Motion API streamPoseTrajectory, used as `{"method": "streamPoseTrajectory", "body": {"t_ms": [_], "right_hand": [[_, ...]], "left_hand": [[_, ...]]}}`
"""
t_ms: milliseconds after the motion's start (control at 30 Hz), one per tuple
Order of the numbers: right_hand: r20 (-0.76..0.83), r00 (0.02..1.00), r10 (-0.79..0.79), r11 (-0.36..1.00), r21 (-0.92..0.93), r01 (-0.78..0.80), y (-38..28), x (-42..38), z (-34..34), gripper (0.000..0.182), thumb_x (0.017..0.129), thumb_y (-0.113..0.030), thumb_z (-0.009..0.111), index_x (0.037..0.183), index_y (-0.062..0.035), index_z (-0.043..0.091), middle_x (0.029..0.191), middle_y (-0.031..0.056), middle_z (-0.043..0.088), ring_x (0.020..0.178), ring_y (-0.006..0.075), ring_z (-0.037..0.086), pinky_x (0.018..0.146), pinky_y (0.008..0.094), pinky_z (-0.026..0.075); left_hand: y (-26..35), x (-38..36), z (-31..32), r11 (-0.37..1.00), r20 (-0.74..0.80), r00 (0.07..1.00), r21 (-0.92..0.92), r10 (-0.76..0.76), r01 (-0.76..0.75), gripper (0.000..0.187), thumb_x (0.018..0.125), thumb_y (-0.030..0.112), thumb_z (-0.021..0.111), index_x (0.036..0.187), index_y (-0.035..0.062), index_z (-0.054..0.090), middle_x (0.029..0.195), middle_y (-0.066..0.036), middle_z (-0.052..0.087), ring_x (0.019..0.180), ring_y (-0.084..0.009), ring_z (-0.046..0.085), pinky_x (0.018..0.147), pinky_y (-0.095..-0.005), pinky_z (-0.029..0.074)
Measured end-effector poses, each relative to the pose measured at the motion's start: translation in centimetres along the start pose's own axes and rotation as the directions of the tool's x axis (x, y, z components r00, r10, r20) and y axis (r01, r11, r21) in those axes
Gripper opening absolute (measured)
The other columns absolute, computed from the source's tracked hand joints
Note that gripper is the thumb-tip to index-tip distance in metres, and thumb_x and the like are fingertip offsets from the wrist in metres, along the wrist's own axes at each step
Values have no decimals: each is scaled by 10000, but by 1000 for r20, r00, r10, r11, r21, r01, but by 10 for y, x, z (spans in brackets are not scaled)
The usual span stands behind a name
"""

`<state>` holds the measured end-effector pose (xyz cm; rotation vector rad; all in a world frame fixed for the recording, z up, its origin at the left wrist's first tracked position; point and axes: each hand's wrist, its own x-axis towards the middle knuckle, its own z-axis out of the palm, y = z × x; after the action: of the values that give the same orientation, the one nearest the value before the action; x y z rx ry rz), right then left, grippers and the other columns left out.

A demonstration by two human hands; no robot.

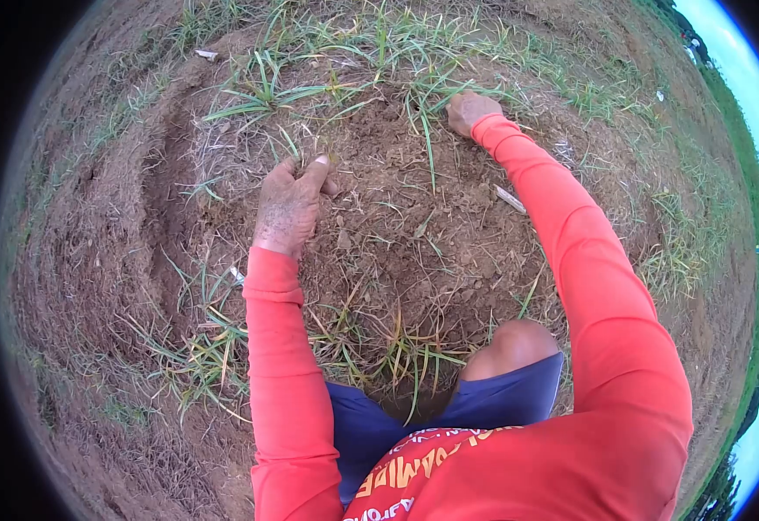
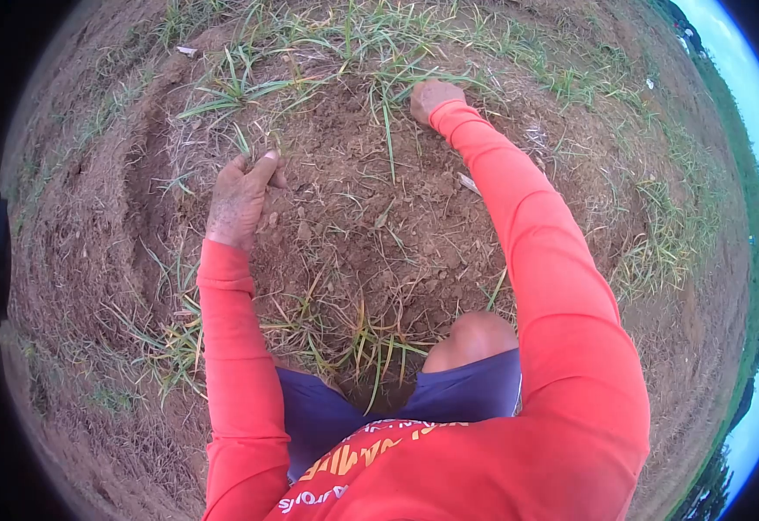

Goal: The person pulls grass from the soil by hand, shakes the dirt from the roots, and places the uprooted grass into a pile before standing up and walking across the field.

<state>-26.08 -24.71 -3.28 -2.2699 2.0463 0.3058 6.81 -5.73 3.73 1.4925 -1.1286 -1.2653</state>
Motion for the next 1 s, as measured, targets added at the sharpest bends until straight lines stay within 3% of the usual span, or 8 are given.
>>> {"method": "streamPoseTrajectory", "body": {"t_ms": [200, 233, 333, 367, 567, 767, 867, 1000], "right_hand": [[90, 989, 118, 991, -76, -111, 15, 54, 19, 406, 911, -237, 538, 1187, -17, 739, 1286, 252, 671, 1173, 416, 665, 982, 458, 547], [258, 966, 15, 971, -235, 47, 32, 85, 31, 481, 915, -321, 574, 1243, 7, 705, 1281, 255, 675, 1176, 399, 668, 984, 452, 547], [247, 960, 131, 991, -29, -128, 26, 44, -19, 502, 905, -354, 633, 1275, -21, 699, 1351, 213, 652, 1256, 359, 632, 1028, 437, 526], [262, 927, 269, 916, 226, -330, 17, 17, -35, 509, 881, -348, 668, 1238, 13, 705, 1299, 228, 676, 1222, 361, 654, 1020, 433, 535], [99, 981, 167, 986, -45, -163, 71, 88, 43, 426, 888, -283, 677, 1174, 30, 723, 1268, 253, 683, 1208, 381, 657, 1024, 440, 538], [30, 965, 262, 959, 107, -264, 51, 45, 14, 392, 893, -243, 643, 1160, 31, 725, 1263, 273, 675, 1203, 417, 649, 1024, 456, 530], [-121, 973, 195, 980, -7, -197, 72, 55, 37, 295, 874, -240, 626, 1002, -20, 776, 1116, 260, 716, 1069, 417, 694, 936, 461, 565], [-159, 952, 261, 926, 320, -200, 60, -25, -82, 377, 878, -401, 701, 974, -48, 790, 940, 201, 744, 871, 325, 720, 808, 416, 557]], "left_hand": [[7, 4, -13, 998, -22, 998, -41, -56, 55, 275, 972, 298, 664, 860, 47, 654, 710, 2, 625, 548, -65, 468, 512, -253, 369], [6, 4, -17, 998, -28, 998, -33, -57, 56, 273, 970, 298, 668, 855, 50, 652, 706, 4, 618, 552, -64, 470, 514, -251, 367], [7, 3, -27, 998, -43, 999, -54, -31, 29, 261, 966, 286, 674, 847, 56, 650, 703, 15, 600, 576, -65, 480, 538, -253, 374], [7, 3, -28, 997, -53, 998, -74, -29, 25, 255, 966, 284, 675, 852, 57, 652, 704, 18, 599, 590, -66, 485, 555, -254, 379], [14, -3, -30, 994, -44, 997, -98, -60, 56, 234, 965, 280, 674, 884, 60, 667, 708, 29, 592, 648, -71, 510, 628, -257, 400], [8, -4, -38, 991, -23, 996, -96, -92, 89, 256, 960, 287, 678, 842, 60, 663, 685, 28, 582, 629, -68, 502, 618, -261, 397], [-1, 4, -39, 997, -38, 998, -65, -51, 49, 277, 957, 297, 683, 813, 61, 659, 682, 27, 580, 610, -65, 493, 593, -261, 390], [-4, 9, -36, 996, -28, 996, -19, -88, 88, 257, 953, 298, 689, 868, 57, 658, 706, 21, 621, 571, -47, 473, 541, -238, 376]]}}
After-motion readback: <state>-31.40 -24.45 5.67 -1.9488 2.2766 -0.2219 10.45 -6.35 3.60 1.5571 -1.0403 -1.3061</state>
